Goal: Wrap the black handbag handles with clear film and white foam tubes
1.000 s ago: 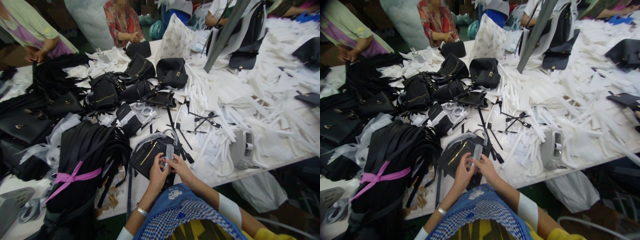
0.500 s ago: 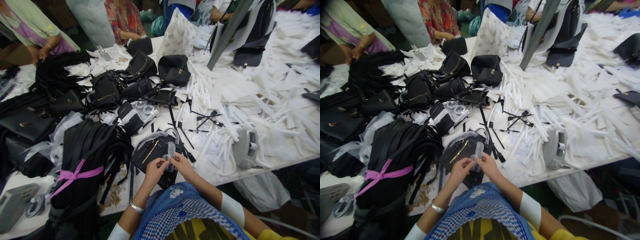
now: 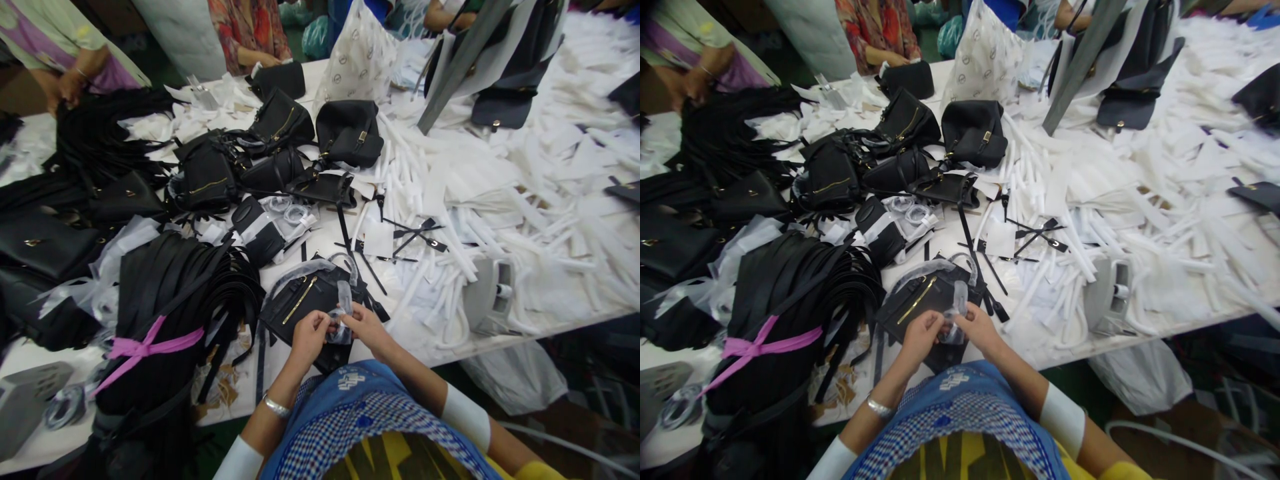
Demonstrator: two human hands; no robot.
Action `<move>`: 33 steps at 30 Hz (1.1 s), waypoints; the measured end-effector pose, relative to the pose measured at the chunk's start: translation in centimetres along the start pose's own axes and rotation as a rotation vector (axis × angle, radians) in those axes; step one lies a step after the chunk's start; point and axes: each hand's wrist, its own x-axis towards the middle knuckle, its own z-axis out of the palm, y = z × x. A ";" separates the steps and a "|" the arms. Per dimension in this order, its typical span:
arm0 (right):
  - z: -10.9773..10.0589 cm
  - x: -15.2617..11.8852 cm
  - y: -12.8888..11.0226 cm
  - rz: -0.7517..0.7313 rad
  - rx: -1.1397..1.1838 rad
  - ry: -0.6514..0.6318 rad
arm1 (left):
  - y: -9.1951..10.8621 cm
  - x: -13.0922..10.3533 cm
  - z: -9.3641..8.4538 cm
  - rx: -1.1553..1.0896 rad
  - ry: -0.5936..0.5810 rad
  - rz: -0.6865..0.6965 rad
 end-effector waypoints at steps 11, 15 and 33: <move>-0.1 0.0 0.2 -0.045 -0.006 -0.081 | 0.3 -0.1 0.0 -0.077 0.020 -0.016; 0.0 0.3 0.7 -0.105 0.030 -0.143 | 0.6 -0.6 0.0 0.015 0.054 0.092; 1.9 -1.8 -0.1 0.000 0.413 -0.077 | 2.7 -4.7 2.4 0.773 0.228 0.459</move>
